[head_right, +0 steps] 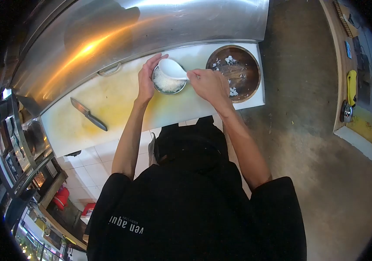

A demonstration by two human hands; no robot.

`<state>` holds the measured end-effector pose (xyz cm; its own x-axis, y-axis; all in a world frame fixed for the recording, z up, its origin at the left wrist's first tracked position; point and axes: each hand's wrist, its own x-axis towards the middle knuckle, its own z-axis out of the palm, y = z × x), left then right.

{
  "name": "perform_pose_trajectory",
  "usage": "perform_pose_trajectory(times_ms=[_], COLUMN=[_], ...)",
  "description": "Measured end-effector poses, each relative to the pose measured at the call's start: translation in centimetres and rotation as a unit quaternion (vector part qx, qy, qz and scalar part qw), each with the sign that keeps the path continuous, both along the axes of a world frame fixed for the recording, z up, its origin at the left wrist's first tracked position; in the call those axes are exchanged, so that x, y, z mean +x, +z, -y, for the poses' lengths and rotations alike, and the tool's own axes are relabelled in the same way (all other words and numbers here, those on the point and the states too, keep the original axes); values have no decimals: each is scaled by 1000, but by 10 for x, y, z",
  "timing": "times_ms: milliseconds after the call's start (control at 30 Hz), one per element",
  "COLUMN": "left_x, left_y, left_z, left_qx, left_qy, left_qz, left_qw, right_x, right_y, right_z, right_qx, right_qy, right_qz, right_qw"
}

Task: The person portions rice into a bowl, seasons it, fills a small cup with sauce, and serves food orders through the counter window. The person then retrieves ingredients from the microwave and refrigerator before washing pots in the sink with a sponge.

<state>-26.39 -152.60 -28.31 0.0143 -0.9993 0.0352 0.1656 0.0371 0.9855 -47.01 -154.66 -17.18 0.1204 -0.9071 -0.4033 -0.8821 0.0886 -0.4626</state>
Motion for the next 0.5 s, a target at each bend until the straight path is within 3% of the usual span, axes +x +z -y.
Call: perform_pose_trajectory(times_ms=[133,233,400,433,500], left_x=[-6,4,12,14,18], left_y=[-9,-13,-5,-4,-2], left_z=[1,-3,-15,-18,-23], left_qx=[-5,-8,0,9,18], left_qy=[28,69,127,129,135], left_qz=[-34,-38,-41,-39,-36], left_qw=[999,997,991,991,990], right_x=[-6,7,90,104,127], right_y=[13,51,85,79,72], right_z=[21,65,102,104,104], right_qx=[-16,-63,-129,-128,-136], right_qy=[90,244,512,515,601], right_qz=[-61,-124,-210,-208,-314], right_qw=[994,960,823,822,722])
